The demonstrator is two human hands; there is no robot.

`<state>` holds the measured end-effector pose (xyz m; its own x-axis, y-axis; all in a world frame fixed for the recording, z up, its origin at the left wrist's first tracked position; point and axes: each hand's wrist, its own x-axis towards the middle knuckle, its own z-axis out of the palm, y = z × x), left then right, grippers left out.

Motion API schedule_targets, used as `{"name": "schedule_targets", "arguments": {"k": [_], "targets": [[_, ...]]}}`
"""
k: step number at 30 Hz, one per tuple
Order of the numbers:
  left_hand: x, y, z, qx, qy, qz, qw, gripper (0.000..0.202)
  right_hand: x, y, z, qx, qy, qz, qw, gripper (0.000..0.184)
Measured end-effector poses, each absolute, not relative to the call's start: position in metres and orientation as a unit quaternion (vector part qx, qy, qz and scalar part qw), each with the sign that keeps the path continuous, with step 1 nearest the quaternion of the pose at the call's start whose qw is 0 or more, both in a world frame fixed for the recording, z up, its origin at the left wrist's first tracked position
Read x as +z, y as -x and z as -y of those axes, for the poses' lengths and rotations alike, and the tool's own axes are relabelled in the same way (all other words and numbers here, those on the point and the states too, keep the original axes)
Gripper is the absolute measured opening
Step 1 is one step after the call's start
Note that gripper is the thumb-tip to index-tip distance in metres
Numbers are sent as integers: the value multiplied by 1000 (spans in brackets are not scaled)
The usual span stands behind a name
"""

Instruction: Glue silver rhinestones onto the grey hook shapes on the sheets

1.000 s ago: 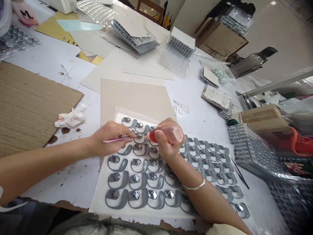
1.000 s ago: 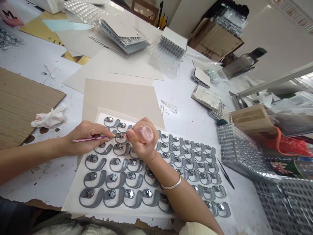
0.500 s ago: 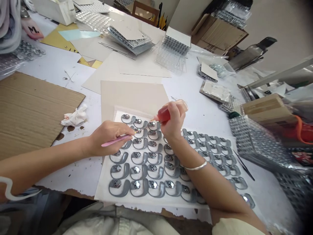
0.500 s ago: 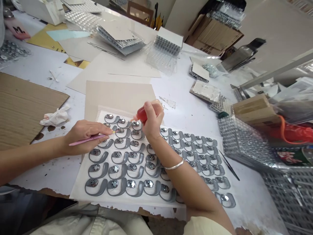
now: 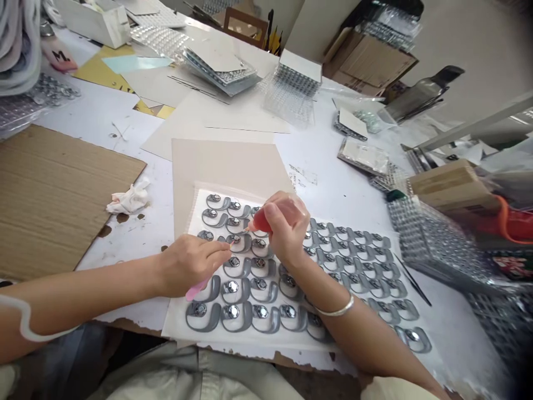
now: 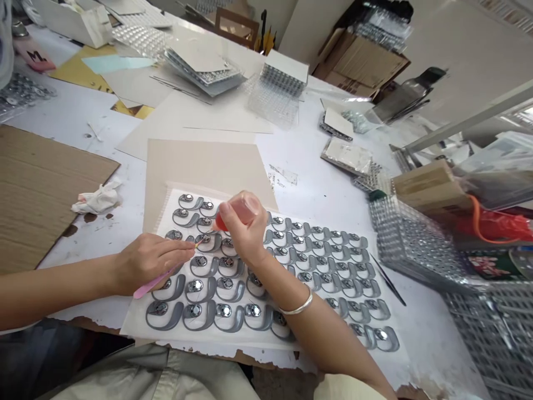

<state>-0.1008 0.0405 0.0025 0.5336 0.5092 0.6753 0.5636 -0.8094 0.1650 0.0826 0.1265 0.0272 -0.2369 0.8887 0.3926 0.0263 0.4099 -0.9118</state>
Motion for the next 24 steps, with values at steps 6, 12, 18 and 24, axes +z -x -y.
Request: {"name": "schedule_targets", "arguments": {"k": [6, 12, 18, 24], "targets": [[4, 96, -36, -316, 893, 298, 120, 16, 18, -81, -120, 384, 322, 699, 511, 19], [5, 95, -33, -299, 892, 298, 160, 14, 16, -82, -120, 361, 324, 719, 497, 19], [5, 95, -34, -301, 891, 302, 158, 13, 14, -82, -120, 361, 326, 723, 490, 18], [4, 95, -34, -304, 889, 305, 155, 11, 12, -82, -121, 356, 326, 724, 493, 19]]}}
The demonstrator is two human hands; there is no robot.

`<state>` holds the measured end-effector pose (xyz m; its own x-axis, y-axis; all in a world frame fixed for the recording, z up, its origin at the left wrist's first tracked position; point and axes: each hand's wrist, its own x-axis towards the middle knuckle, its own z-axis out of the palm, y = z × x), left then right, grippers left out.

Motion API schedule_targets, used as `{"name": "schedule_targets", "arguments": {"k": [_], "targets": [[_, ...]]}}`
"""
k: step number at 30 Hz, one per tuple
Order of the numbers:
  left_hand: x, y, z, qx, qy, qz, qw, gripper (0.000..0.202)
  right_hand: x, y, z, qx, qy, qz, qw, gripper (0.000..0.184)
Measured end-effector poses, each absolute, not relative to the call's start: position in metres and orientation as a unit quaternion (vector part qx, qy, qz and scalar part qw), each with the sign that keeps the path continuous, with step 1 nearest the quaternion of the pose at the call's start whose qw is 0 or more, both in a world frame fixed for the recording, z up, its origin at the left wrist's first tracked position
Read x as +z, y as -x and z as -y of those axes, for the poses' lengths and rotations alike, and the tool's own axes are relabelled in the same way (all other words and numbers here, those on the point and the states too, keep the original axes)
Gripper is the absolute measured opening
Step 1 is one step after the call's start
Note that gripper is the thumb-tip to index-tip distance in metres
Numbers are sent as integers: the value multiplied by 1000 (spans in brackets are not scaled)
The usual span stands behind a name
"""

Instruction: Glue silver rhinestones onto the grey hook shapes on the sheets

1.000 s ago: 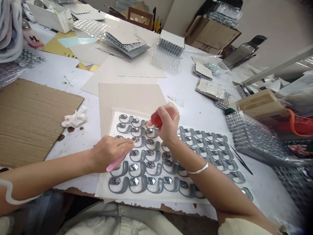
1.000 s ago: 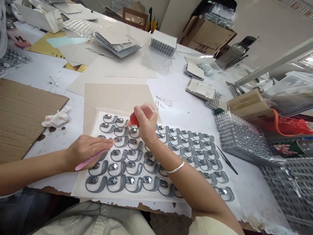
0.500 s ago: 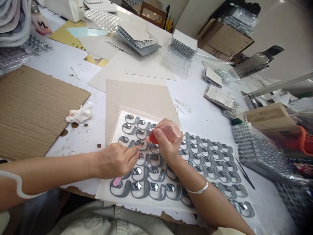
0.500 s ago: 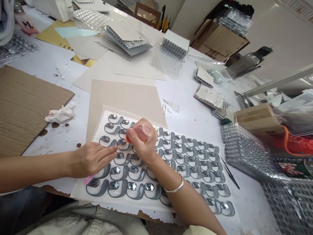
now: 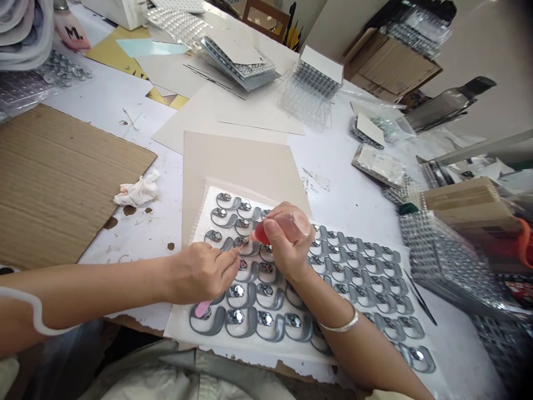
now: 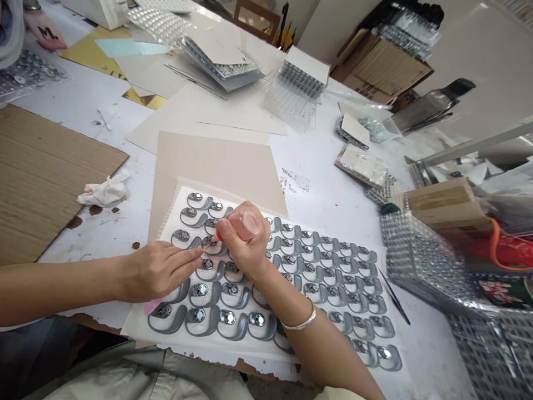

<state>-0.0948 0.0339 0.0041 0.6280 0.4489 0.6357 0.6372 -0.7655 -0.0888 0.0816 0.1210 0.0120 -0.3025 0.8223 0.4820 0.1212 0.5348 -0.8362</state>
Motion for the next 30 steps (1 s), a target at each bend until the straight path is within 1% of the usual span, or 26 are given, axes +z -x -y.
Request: {"name": "schedule_targets", "arguments": {"k": [5, 11, 19, 30], "targets": [[4, 95, -34, -303, 891, 304, 150, 14, 11, -82, -122, 359, 307, 724, 503, 18], [2, 94, -34, -308, 888, 307, 149, 13, 12, -81, -121, 364, 322, 721, 494, 19], [2, 95, -34, -303, 891, 308, 140, 13, 13, -79, -122, 346, 324, 721, 505, 22], [4, 95, -35, -306, 891, 306, 140, 12, 10, -81, -122, 339, 324, 727, 501, 17]]}}
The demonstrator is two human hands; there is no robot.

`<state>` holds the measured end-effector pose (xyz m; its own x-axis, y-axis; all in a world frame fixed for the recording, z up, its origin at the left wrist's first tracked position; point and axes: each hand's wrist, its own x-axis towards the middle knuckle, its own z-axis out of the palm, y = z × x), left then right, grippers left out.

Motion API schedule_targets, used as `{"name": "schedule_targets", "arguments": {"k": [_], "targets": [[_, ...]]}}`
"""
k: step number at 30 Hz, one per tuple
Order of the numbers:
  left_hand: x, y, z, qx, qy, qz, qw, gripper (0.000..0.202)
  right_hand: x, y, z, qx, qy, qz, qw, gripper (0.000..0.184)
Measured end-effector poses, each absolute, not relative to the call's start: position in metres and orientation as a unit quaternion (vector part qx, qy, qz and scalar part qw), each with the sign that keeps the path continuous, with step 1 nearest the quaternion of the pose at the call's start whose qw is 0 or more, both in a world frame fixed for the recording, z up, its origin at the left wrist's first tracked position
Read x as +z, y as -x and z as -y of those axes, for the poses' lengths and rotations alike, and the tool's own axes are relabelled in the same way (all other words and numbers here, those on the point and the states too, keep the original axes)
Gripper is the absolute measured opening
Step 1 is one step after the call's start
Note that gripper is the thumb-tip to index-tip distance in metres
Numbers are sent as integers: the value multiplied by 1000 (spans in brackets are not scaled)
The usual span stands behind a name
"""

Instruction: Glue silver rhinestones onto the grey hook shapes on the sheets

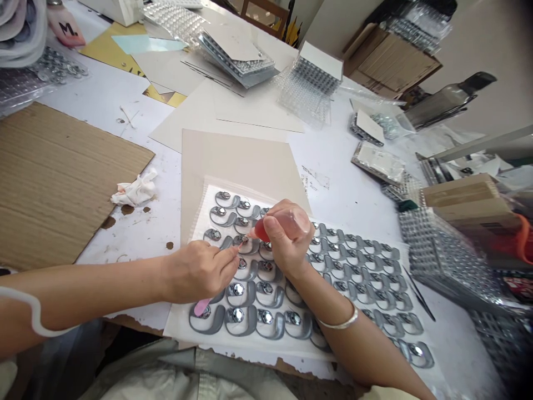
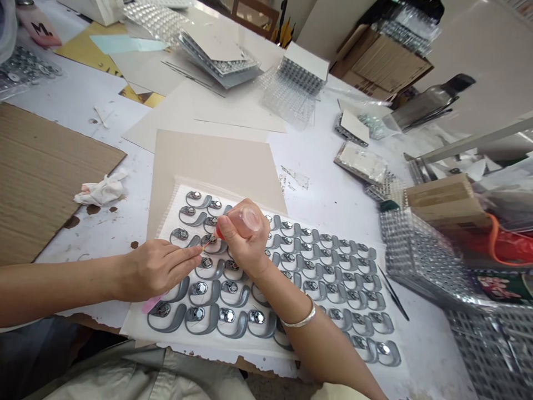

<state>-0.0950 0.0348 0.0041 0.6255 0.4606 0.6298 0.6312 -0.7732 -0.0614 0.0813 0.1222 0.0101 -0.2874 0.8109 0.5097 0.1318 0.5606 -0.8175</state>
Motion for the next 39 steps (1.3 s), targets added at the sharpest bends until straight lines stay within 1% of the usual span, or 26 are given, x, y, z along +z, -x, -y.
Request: {"name": "schedule_targets", "arguments": {"k": [6, 14, 20, 30, 39], "targets": [[4, 96, -34, -293, 892, 306, 158, 16, 12, -80, -122, 333, 328, 729, 500, 20], [2, 96, -34, -301, 894, 301, 144, 14, 11, -80, -122, 330, 335, 730, 496, 22], [2, 95, -35, -303, 894, 299, 143, 15, 13, -79, -122, 352, 321, 695, 538, 19], [2, 95, -34, -304, 896, 291, 141, 16, 14, -79, -122, 335, 325, 715, 521, 22], [2, 96, -34, -303, 893, 300, 148, 16, 13, -79, -123, 350, 318, 707, 525, 20]]}}
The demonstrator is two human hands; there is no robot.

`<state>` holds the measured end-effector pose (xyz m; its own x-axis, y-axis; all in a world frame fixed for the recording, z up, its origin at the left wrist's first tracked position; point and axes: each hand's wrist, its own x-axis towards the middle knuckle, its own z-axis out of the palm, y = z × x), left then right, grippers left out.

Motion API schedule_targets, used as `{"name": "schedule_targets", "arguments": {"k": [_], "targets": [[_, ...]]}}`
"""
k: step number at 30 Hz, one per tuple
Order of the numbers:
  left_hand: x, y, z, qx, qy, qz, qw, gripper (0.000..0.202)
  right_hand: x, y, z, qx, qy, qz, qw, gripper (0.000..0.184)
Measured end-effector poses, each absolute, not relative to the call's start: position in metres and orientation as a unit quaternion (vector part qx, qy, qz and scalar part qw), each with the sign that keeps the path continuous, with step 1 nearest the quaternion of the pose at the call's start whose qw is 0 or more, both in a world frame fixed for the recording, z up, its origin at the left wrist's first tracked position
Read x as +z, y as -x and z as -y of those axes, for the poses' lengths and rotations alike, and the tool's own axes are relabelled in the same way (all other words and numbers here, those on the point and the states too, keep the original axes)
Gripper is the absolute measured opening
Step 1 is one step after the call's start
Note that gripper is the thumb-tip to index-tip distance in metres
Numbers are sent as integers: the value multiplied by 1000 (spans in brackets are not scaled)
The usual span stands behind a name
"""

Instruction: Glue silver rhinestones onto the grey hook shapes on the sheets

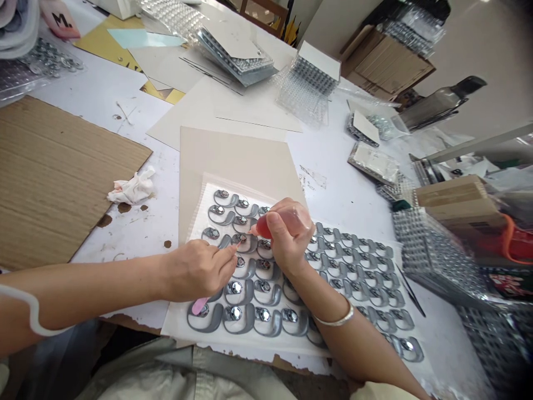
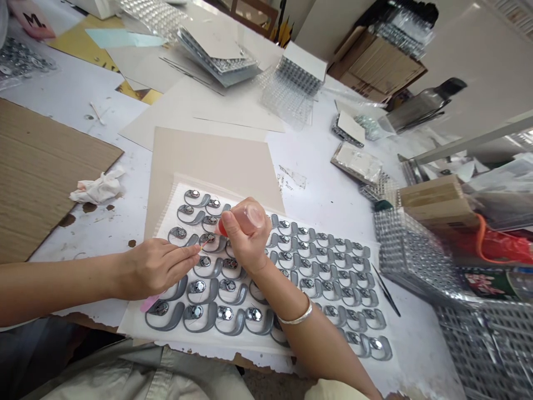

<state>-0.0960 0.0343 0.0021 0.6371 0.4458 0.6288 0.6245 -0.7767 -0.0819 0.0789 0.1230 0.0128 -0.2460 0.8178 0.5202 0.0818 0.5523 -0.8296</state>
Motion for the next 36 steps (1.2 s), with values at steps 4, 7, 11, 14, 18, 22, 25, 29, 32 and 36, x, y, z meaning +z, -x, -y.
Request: {"name": "schedule_targets", "arguments": {"k": [4, 7, 11, 14, 18, 22, 25, 29, 32, 36], "targets": [[1, 96, -34, -304, 892, 301, 149, 16, 11, -79, -123, 353, 324, 703, 526, 21], [0, 96, -34, -309, 892, 299, 140, 14, 11, -79, -123, 361, 324, 701, 523, 21], [0, 96, -34, -308, 893, 300, 137, 14, 10, -79, -123, 352, 335, 706, 516, 24], [0, 96, -34, -306, 893, 300, 135, 14, 9, -80, -123, 357, 328, 704, 518, 24], [0, 96, -34, -303, 894, 300, 134, 13, 9, -80, -122, 359, 326, 702, 520, 22], [2, 96, -35, -306, 894, 298, 136, 16, 11, -80, -121, 347, 325, 712, 517, 20], [4, 97, -36, -311, 892, 301, 132, 18, 13, -81, -121, 346, 318, 719, 512, 19], [6, 97, -36, -315, 891, 304, 119, 17, 13, -82, -121, 330, 316, 726, 513, 19], [4, 96, -36, -319, 890, 308, 107, 17, 13, -83, -122, 306, 308, 735, 521, 16], [-2, 97, -36, -328, 888, 313, 81, 19, 14, -83, -122, 285, 290, 746, 527, 15]]}}
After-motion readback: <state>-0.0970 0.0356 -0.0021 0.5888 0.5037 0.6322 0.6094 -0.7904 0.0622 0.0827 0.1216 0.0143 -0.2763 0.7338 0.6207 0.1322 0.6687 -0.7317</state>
